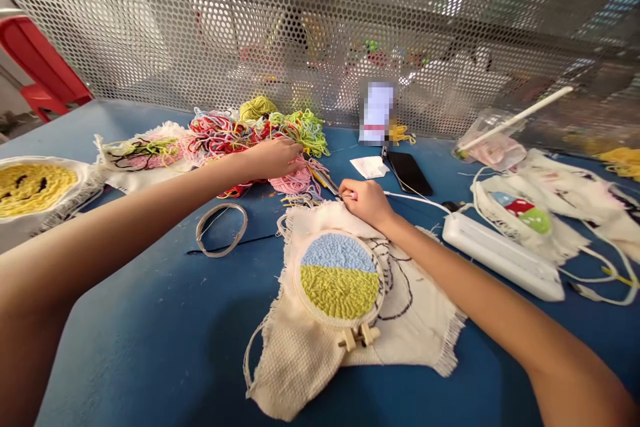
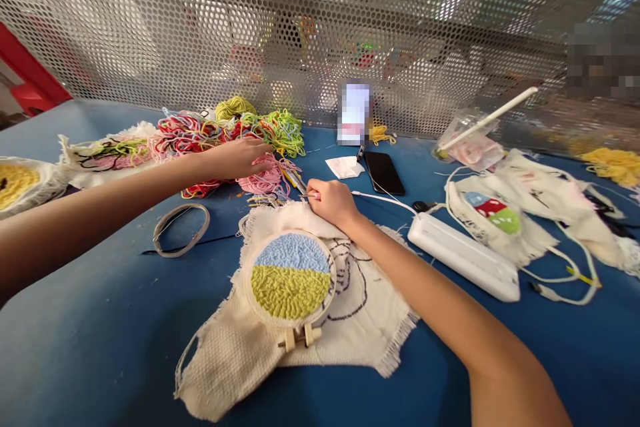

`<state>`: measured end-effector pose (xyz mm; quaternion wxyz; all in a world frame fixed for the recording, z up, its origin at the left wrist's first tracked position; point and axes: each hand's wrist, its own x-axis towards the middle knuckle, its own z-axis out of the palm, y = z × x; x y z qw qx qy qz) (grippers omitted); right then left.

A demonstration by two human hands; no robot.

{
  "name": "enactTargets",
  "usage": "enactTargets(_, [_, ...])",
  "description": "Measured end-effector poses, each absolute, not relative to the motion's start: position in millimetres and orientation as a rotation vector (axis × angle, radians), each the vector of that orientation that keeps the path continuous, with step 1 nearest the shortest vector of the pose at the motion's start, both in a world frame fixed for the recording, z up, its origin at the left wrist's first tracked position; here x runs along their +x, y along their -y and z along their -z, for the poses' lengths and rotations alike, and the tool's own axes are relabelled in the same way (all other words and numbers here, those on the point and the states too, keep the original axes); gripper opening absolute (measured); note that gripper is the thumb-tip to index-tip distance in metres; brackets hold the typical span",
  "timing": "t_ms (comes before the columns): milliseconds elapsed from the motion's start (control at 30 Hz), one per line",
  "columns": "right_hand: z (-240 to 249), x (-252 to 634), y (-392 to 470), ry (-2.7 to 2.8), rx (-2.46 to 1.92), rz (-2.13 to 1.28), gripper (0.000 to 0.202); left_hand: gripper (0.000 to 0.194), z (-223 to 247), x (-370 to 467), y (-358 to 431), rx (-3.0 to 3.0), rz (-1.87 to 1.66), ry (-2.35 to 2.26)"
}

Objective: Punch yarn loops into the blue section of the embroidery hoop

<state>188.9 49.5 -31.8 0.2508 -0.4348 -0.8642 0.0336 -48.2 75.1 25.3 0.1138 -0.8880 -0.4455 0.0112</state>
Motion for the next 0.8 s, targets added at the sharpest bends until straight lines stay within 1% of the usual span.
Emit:
enactTargets(100, [32.1,189.3,-50.4,2.339,-1.186,-0.086,0.022,0.028,-26.2,-39.1,-70.2,-2.629,-0.099,1.304])
enactTargets(167, [32.6,189.3,-51.4,2.329,-1.181,-0.092,0.023,0.021,-33.7,-39.8,-63.5,-2.652,0.011,1.354])
enactTargets(233, [33.1,189.0,-52.8,2.316,-1.174,-0.106,0.022,0.017,-45.6,-45.2,-55.6,-2.668,0.228,1.495])
enactTargets(300, [33.7,188.5,-54.5,2.301,-1.162,-0.129,0.022,0.014,-59.6,-53.6,-47.1,-2.676,0.535,1.651])
enactTargets(433, [32.1,187.4,-56.8,2.254,-1.120,-0.171,0.023,0.009,-84.4,-68.5,-27.9,-2.833,1.196,1.649])
enactTargets(500, [27.2,186.5,-56.2,2.212,-1.101,-0.178,0.024,0.008,-91.9,-71.1,-18.8,-2.896,1.383,1.671])
enactTargets(600, [12.6,182.5,-50.4,2.177,-1.060,-0.193,0.024,0.006,-96.6,-67.6,-9.6,-2.950,1.518,1.692])
enactTargets(667, [-1.0,177.6,-42.1,2.183,-0.979,-0.307,0.023,0.006,-97.9,-60.8,-6.4,-2.961,1.596,1.648])
enactTargets(800, [-29.9,168.8,-18.7,2.143,-0.681,-1.020,0.028,0.009,-103.9,-43.2,-2.6,-2.881,1.661,1.540])
